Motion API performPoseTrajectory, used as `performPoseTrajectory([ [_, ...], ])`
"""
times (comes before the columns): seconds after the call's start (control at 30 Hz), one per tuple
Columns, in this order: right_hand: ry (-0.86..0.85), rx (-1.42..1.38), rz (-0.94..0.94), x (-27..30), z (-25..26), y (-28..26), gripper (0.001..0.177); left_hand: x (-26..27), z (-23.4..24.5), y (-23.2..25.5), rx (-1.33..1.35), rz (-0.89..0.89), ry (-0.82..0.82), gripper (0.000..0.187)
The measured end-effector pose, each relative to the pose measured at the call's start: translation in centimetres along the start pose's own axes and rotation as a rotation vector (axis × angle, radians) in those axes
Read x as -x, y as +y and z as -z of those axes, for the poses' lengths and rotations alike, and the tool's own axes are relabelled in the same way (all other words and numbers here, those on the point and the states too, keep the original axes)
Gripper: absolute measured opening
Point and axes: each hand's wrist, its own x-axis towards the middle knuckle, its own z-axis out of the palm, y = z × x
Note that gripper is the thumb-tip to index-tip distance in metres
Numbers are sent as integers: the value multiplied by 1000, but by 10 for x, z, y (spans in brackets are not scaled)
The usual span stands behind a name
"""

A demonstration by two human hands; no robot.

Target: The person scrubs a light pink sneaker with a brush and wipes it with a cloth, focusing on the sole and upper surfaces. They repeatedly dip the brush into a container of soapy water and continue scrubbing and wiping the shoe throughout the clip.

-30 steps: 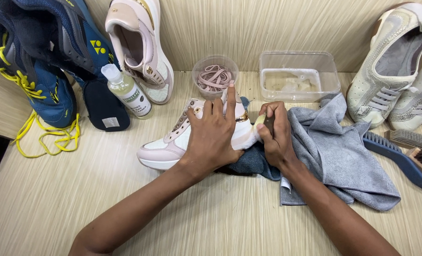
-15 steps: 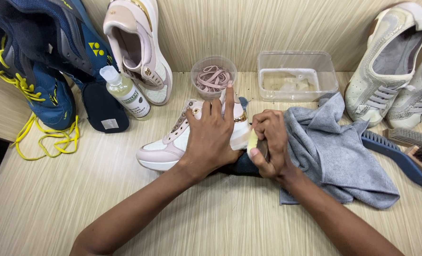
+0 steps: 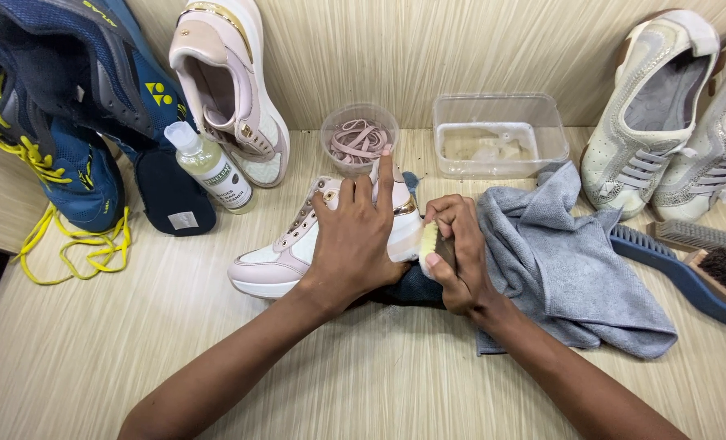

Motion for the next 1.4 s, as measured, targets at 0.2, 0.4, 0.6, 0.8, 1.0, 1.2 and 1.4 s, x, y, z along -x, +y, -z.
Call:
performPoseTrajectory([
  [0.2, 50, 7, -59, -6, 1, 15, 29, -3, 4, 0, -15, 3, -44, 146],
  [0.4, 33, 41, -127, -4, 3, 45, 28, -2, 3, 1, -24, 10, -16, 144],
  [0.6, 45, 125, 134, 5, -7, 16, 35, -3, 5, 0, 7, 7, -24, 141],
  [0.8, 115, -156, -122, -1, -7, -8, 33, 1, 5, 0, 15, 5, -54, 144],
  [1.0, 62, -33, -180, -2, 0, 38, 27, -6, 10, -3, 76, 20, -69, 145],
  [1.2, 90, 36, -71, -6, 0, 15, 30, -7, 8, -4, 122, 31, -73, 144],
  [1.4, 37, 94, -53, -7, -7, -22, 33, -1, 6, 2, 47, 12, -51, 143],
])
